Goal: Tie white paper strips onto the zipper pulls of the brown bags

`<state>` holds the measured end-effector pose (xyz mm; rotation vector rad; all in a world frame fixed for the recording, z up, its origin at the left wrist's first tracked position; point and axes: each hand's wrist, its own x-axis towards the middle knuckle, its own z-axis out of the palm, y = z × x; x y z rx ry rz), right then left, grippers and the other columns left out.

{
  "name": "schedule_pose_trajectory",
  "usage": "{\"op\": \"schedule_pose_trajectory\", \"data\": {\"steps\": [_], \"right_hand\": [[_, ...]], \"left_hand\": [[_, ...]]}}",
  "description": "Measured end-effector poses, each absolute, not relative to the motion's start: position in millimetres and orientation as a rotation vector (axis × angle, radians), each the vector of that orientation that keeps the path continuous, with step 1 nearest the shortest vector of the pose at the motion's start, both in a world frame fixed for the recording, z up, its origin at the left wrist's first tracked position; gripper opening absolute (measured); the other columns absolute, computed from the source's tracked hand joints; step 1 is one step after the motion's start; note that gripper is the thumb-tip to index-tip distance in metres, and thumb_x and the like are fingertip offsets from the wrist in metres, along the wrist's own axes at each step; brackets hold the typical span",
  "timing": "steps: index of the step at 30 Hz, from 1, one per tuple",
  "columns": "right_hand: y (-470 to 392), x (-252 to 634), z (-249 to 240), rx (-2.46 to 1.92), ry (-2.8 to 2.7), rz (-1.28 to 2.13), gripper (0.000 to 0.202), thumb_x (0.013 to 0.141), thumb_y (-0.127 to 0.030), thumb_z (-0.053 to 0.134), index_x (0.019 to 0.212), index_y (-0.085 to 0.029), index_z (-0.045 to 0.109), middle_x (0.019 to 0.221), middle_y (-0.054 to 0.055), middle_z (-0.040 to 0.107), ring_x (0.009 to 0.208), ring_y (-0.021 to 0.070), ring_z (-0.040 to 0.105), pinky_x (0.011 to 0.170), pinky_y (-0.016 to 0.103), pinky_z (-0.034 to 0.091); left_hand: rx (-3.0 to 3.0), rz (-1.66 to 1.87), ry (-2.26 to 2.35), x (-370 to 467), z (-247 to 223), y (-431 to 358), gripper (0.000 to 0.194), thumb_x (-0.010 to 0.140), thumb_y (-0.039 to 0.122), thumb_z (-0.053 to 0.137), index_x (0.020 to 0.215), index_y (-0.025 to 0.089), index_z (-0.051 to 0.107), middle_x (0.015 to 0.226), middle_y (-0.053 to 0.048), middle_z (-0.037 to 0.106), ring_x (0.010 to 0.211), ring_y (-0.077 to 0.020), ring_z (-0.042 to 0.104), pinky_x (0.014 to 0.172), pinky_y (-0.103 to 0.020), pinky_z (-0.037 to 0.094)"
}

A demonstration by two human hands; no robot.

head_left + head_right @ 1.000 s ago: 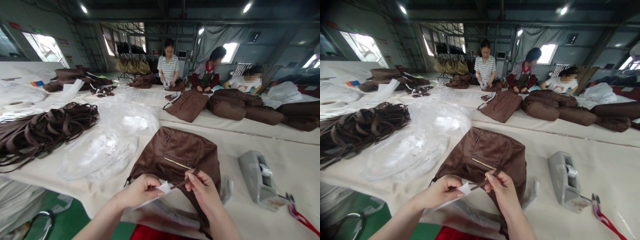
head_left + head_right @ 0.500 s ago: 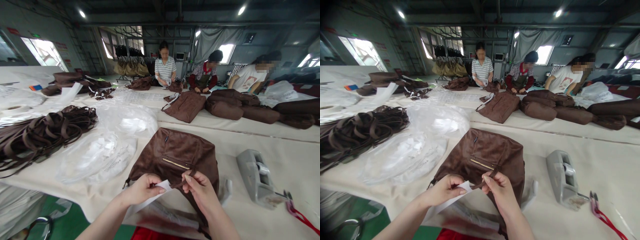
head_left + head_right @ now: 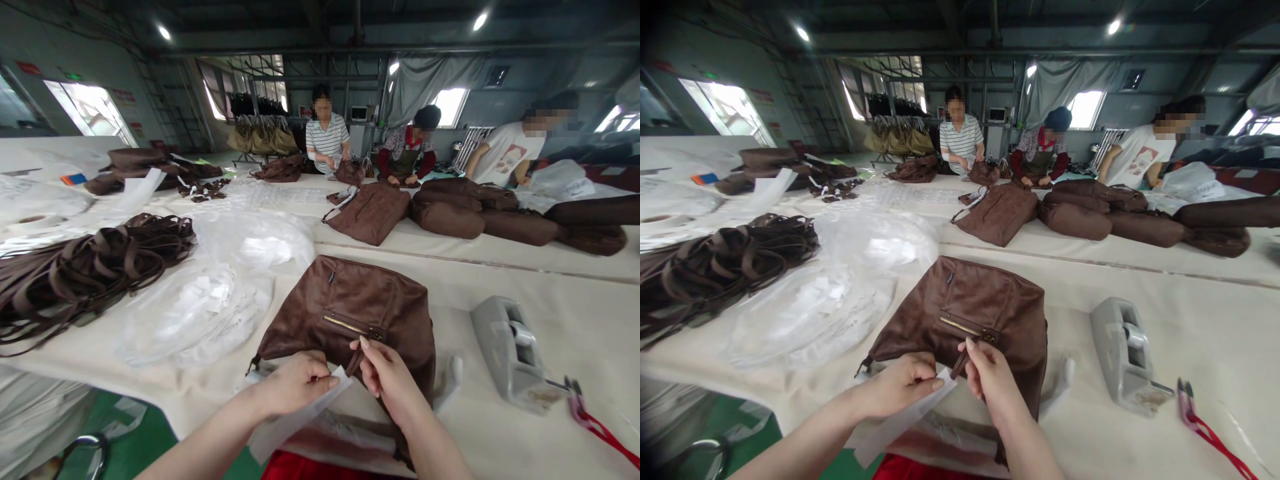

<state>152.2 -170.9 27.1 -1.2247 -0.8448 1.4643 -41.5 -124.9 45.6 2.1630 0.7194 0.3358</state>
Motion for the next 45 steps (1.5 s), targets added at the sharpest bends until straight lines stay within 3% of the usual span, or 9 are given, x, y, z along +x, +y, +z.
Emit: {"op": "schedule_pose_trajectory", "data": {"steps": [5, 11, 14, 17, 19, 24, 31, 38, 45], "right_hand": [[-170, 150, 22, -1.321, -0.968, 1.477, 0.032, 0.076, -0.048, 0.061, 0.07, -0.017, 0.053, 0.041, -0.009, 0.043, 0.032, 0.0062, 0.037, 0.035, 0.019, 0.022], [-179, 158, 25, -1.589, -1.407, 1.44, 0.035, 0.08, -0.051, 0.053, 0.064, -0.02, 0.051, 0.054, -0.001, 0.062, 0.037, 0.0099, 0.05, 0.039, 0.021, 0.031], [-174, 182, 31, -1.774, -1.566, 1.059, 0.028, 0.081, -0.045, 0.054, 0.069, -0.02, 0.059, 0.059, 0.002, 0.065, 0.045, 0.0141, 0.057, 0.048, 0.025, 0.038], [-164, 205, 34, -1.773, -1.665, 0.603, 0.018, 0.079, -0.03, 0.057, 0.091, -0.024, 0.067, 0.071, 0.002, 0.067, 0.063, 0.018, 0.061, 0.061, 0.028, 0.042], [-159, 212, 33, -1.661, -1.771, 0.568, 0.025, 0.079, -0.024, 0.054, 0.099, -0.026, 0.069, 0.079, 0.003, 0.068, 0.071, 0.0188, 0.062, 0.067, 0.029, 0.043], [-157, 208, 15, -1.507, -1.783, 0.69, 0.023, 0.08, -0.023, 0.05, 0.087, -0.023, 0.072, 0.089, 0.005, 0.07, 0.082, 0.0202, 0.064, 0.075, 0.031, 0.046], [-157, 218, -19, -1.656, -1.234, 0.739, 0.021, 0.079, -0.027, 0.045, 0.094, -0.019, 0.058, 0.069, -0.001, 0.064, 0.045, 0.0138, 0.058, 0.048, 0.027, 0.046], [-158, 222, -22, -1.65, -1.113, 0.844, 0.024, 0.076, -0.031, 0.048, 0.093, -0.018, 0.059, 0.078, 0.004, 0.069, 0.053, 0.0162, 0.065, 0.044, 0.025, 0.045], [-160, 223, -18, -1.607, -1.07, 0.888, 0.027, 0.077, -0.034, 0.047, 0.094, -0.017, 0.061, 0.061, -0.001, 0.063, 0.035, 0.011, 0.049, 0.039, 0.025, 0.039]], "left_hand": [[1.919, 0.108, 0.745, -43, 59, -127, 0.051, 0.087, 0.054, 0.04, 0.053, 0.017, 0.035, 0.052, 0.005, 0.025, 0.05, -0.0076, 0.022, 0.047, -0.023, 0.017], [1.778, 0.109, 0.89, -37, 59, -121, 0.057, 0.078, 0.068, 0.042, 0.053, 0.018, 0.035, 0.054, 0.005, 0.025, 0.051, -0.0077, 0.022, 0.046, -0.023, 0.016], [1.831, 0.08, 0.936, -33, 55, -117, 0.057, 0.078, 0.068, 0.042, 0.052, 0.018, 0.033, 0.052, 0.004, 0.023, 0.049, -0.0076, 0.021, 0.044, -0.024, 0.015], [1.88, 0.08, 0.925, -29, 51, -113, 0.055, 0.079, 0.065, 0.043, 0.052, 0.018, 0.032, 0.052, 0.004, 0.023, 0.049, -0.0076, 0.021, 0.043, -0.024, 0.014], [1.886, 0.099, 0.934, -25, 49, -110, 0.054, 0.079, 0.064, 0.044, 0.052, 0.018, 0.034, 0.053, 0.004, 0.023, 0.049, -0.0077, 0.022, 0.043, -0.023, 0.015], [1.893, 0.148, 0.954, -9, 39, -105, 0.052, 0.079, 0.061, 0.044, 0.051, 0.017, 0.037, 0.053, 0.004, 0.024, 0.05, -0.0077, 0.022, 0.044, -0.023, 0.015], [2.022, 0.114, 1.027, 19, 40, -97, 0.051, 0.08, 0.056, 0.042, 0.048, 0.017, 0.039, 0.05, 0.004, 0.028, 0.05, -0.0087, 0.029, 0.047, -0.024, 0.019], [2.071, 0.131, 1.101, 43, 25, -91, 0.052, 0.081, 0.055, 0.042, 0.048, 0.016, 0.044, 0.05, 0.004, 0.028, 0.051, -0.0091, 0.028, 0.048, -0.025, 0.019], [2.129, 0.324, 1.096, 50, 10, -97, 0.052, 0.088, 0.05, 0.036, 0.052, 0.015, 0.05, 0.052, 0.004, 0.03, 0.052, -0.0092, 0.029, 0.05, -0.026, 0.02]]}}
